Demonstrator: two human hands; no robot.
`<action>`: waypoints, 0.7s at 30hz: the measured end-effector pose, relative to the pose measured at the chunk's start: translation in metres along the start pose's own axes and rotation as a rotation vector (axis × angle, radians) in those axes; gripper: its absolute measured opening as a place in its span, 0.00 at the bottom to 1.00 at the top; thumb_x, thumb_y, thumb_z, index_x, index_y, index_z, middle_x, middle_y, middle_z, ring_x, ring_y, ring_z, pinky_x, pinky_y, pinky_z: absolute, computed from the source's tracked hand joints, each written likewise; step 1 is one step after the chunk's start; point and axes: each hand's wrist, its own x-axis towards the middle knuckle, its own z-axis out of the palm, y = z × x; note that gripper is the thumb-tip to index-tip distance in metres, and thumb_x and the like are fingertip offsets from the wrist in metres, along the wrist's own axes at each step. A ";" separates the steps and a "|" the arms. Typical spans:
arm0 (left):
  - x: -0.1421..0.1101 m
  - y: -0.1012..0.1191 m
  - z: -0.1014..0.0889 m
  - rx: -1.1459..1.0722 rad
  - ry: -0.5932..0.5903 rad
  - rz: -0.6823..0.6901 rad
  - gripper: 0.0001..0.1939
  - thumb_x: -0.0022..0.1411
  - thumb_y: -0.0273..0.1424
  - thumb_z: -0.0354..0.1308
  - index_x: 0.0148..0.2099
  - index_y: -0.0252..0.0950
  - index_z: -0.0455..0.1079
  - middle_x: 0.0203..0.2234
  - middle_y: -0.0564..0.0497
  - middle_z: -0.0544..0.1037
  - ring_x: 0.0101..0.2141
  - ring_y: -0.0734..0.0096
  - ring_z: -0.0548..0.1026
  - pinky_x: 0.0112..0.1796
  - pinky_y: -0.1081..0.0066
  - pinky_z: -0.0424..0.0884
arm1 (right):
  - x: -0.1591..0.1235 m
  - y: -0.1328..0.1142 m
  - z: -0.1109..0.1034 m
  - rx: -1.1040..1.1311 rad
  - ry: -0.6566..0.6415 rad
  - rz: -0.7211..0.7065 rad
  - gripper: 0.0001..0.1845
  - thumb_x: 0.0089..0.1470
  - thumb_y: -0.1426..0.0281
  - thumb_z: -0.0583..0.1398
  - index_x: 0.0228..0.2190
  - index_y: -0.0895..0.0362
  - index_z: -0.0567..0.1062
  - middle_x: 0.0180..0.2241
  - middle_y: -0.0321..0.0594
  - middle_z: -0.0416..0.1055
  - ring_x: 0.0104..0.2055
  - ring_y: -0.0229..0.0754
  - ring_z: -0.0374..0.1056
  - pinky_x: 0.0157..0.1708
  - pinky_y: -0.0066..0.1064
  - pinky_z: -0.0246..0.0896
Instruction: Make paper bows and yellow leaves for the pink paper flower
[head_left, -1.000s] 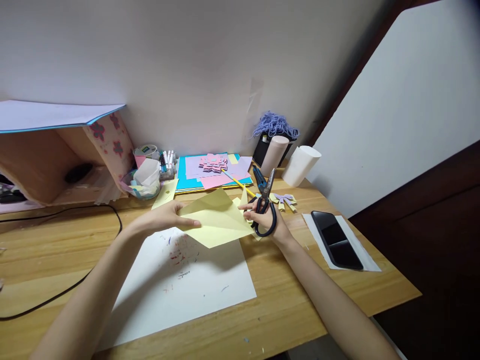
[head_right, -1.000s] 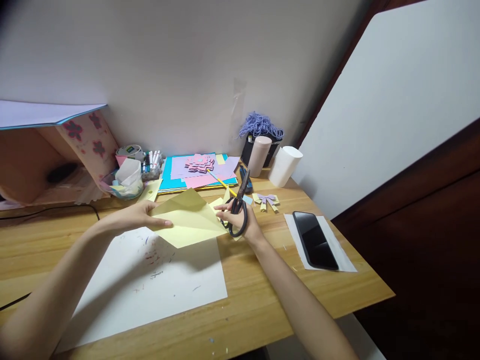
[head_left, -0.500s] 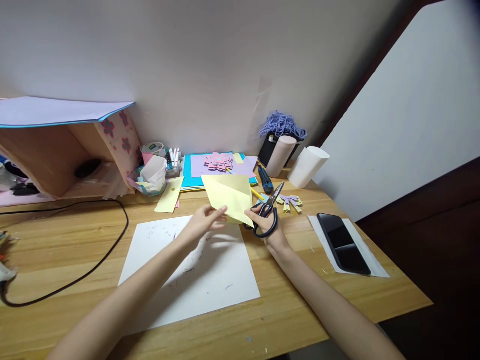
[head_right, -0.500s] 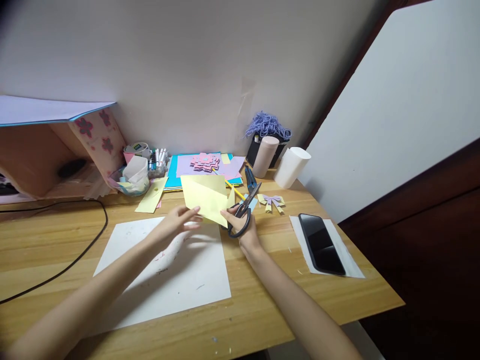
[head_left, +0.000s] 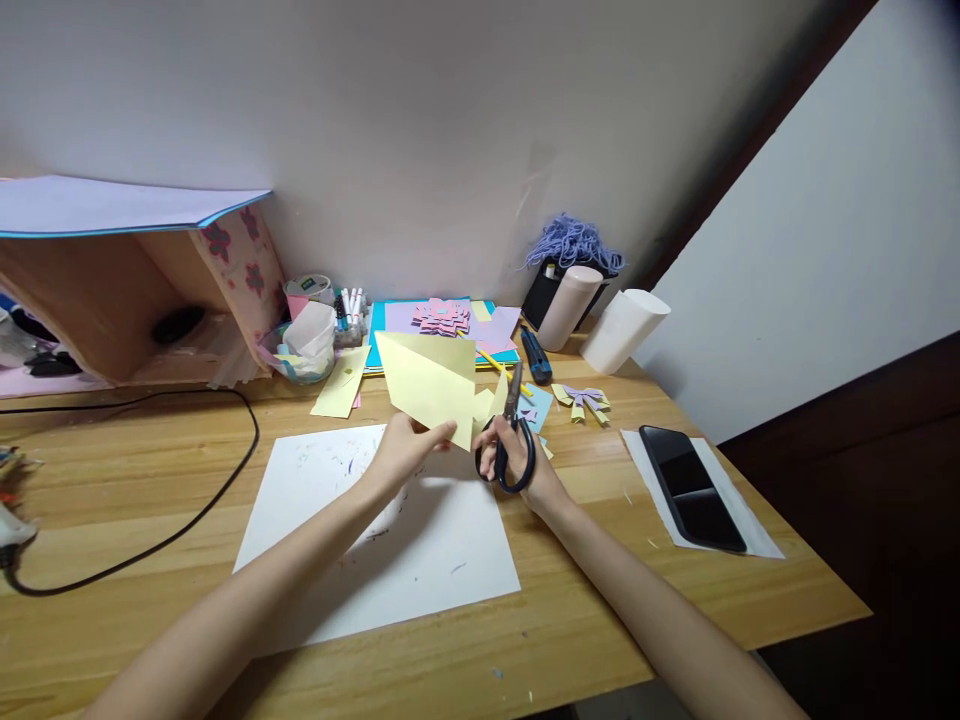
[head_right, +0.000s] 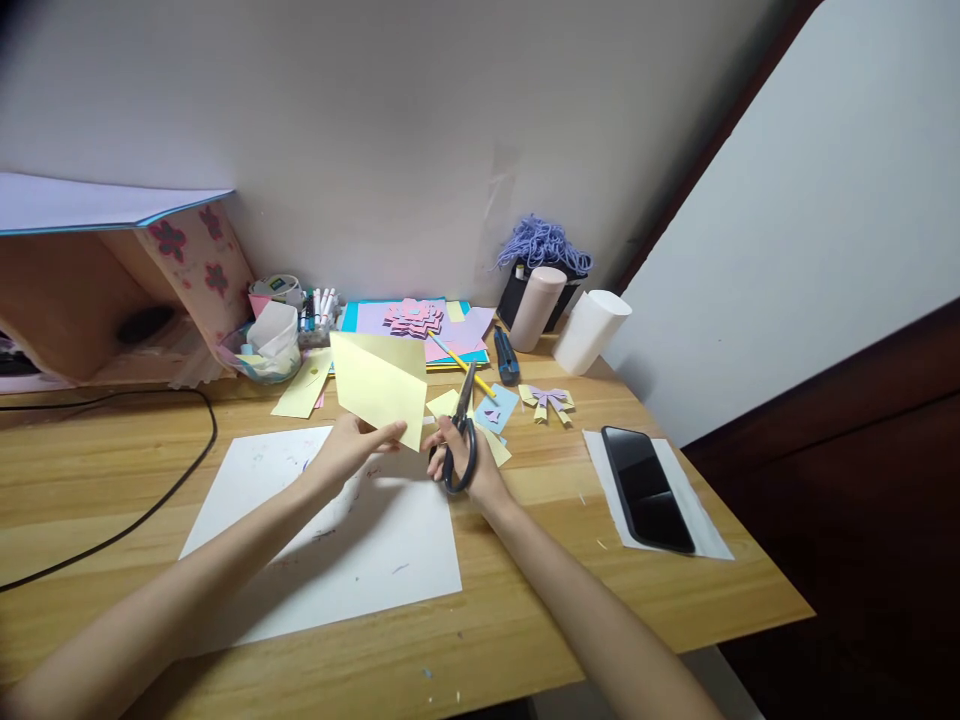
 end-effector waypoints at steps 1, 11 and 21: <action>0.002 0.002 -0.005 0.026 0.027 0.034 0.19 0.48 0.37 0.62 0.38 0.27 0.73 0.31 0.41 0.79 0.31 0.63 0.77 0.35 0.67 0.73 | 0.000 0.000 0.001 0.048 -0.050 0.042 0.29 0.46 0.42 0.52 0.25 0.58 0.65 0.20 0.37 0.71 0.14 0.32 0.62 0.14 0.22 0.55; 0.002 0.035 -0.031 0.047 0.242 -0.029 0.15 0.46 0.38 0.61 0.32 0.29 0.73 0.26 0.43 0.79 0.32 0.63 0.78 0.37 0.69 0.73 | -0.024 0.005 0.006 -0.004 -0.567 0.244 0.38 0.40 0.34 0.44 0.28 0.58 0.63 0.17 0.31 0.60 0.17 0.32 0.60 0.20 0.27 0.62; -0.005 0.050 -0.028 0.165 0.198 -0.132 0.06 0.43 0.30 0.61 0.26 0.32 0.73 0.21 0.47 0.78 0.29 0.65 0.77 0.32 0.72 0.74 | -0.029 -0.006 0.007 -0.203 -0.610 0.178 0.38 0.41 0.34 0.42 0.26 0.57 0.61 0.17 0.30 0.56 0.17 0.31 0.56 0.18 0.25 0.56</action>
